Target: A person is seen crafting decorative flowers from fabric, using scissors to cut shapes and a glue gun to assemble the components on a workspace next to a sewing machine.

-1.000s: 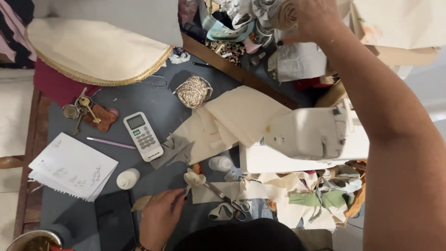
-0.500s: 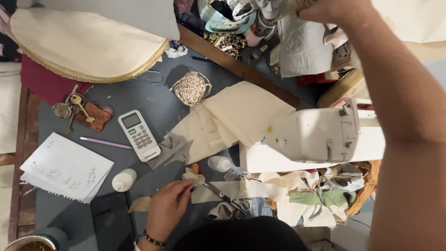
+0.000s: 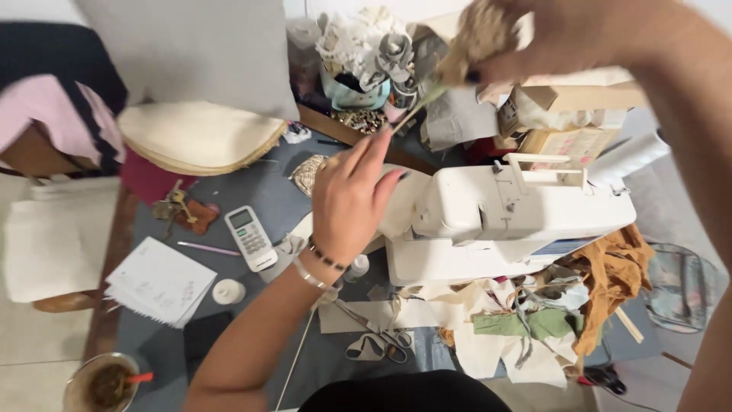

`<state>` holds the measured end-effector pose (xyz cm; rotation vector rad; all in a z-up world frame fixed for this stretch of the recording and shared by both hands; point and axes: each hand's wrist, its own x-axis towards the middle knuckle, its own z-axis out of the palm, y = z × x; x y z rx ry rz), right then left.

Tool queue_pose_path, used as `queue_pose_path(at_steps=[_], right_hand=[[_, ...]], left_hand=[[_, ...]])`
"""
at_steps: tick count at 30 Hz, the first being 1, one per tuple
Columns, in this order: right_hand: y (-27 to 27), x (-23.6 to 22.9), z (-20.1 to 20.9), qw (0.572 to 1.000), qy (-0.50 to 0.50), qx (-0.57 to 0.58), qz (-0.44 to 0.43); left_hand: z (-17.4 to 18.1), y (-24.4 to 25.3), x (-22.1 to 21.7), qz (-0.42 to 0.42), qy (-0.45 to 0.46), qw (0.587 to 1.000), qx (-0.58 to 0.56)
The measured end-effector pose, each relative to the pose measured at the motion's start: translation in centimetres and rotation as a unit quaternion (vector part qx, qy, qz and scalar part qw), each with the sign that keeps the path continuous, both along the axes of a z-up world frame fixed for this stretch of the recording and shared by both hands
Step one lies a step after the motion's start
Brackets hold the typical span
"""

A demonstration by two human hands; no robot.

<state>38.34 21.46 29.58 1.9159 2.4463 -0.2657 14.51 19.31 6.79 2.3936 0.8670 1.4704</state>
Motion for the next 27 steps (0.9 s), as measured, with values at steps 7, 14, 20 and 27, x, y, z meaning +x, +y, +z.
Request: queue_pose_path(at_steps=[7, 14, 20, 27], right_hand=[[-9.0, -6.6, -0.8, 0.981, -0.038, 0.128, 0.139], [-21.0, -8.9, -7.9, 0.938, 0.105, 0.294, 0.15], [-25.2, -8.9, -26.9, 0.932, 0.345, -0.001, 0.108], [-28.2, -9.9, -30.7, 0.88, 0.451, -0.144, -0.042]], left_hand=[[0.2, -1.8, 0.7, 0.026, -0.043, 0.996, 0.067], [-2.7, 1.6, -5.4, 0.023, -0.032, 0.999, -0.027], [-1.8, 2.4, -13.2, 0.051, -0.119, 0.985, -0.113], [-0.3, 1.4, -17.5, 0.012, -0.19, 0.956, -0.225]])
